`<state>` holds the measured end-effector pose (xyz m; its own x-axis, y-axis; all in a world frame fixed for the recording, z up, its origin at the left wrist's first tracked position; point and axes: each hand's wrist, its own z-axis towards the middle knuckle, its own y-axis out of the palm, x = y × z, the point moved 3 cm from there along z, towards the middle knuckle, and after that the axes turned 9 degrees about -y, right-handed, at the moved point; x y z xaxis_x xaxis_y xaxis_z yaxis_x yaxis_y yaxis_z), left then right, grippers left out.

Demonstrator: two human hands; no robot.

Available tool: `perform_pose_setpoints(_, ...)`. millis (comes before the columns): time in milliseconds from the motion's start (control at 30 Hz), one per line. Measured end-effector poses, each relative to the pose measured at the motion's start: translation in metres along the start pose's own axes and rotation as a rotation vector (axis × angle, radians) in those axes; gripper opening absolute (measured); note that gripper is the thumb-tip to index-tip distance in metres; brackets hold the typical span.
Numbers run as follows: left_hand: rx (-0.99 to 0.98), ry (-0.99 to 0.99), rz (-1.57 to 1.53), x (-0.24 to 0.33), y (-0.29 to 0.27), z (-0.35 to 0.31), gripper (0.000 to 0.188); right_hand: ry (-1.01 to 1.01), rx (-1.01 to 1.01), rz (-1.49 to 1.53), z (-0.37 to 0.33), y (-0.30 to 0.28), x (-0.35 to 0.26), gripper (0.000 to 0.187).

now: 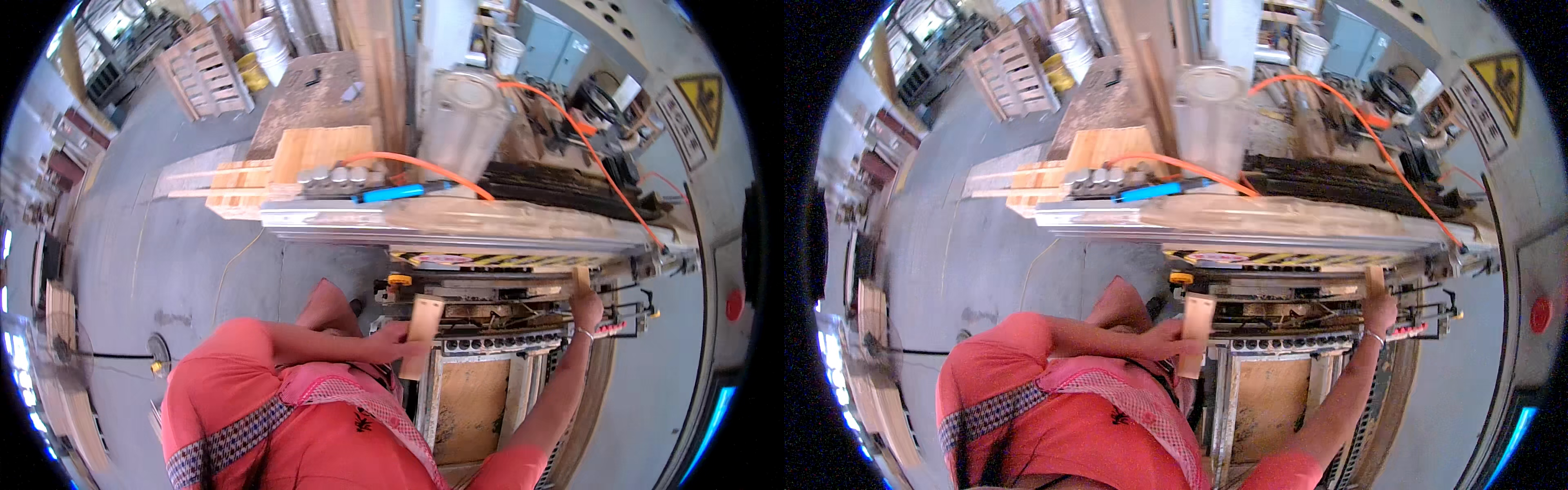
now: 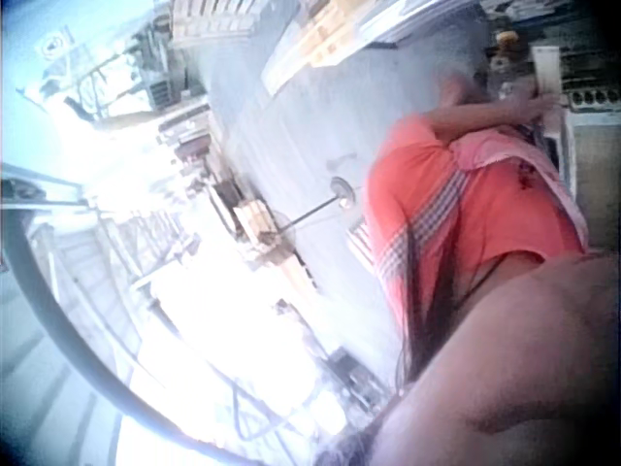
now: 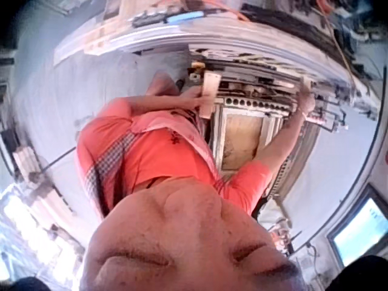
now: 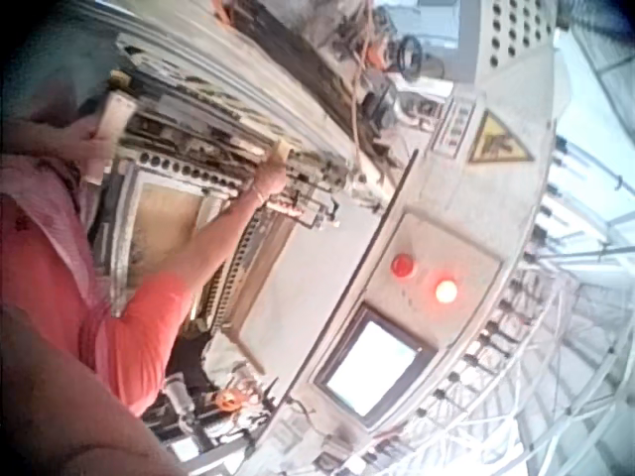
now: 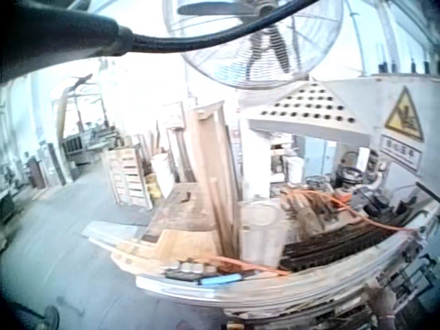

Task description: The person repeatedly picks up small wooden planks and feeds them into a woodworking machine. After each feed, the person retrieves the processed plank and places it on a growing stack to the side.

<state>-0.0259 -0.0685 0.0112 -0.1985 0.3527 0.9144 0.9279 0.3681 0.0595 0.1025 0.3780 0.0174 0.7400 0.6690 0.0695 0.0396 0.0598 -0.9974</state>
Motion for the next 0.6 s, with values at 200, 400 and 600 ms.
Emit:
perform_pose_setpoints(200,0.535,-0.171,-0.18,-0.048,-0.127,-0.095,0.029,-0.006,0.196,0.095,-0.018,-0.022,-0.029,0.05)
perform_pose_setpoints(400,1.13,-0.016,-0.244,-0.064,-0.319,-0.134,0.034,0.155,0.36,0.163,-0.093,-0.024,-0.066,0.047)
perform_pose_setpoints(600,1.157,0.133,-0.313,-0.072,-0.501,-0.089,0.041,0.248,0.195,0.387,-0.169,-0.025,-0.141,0.037)
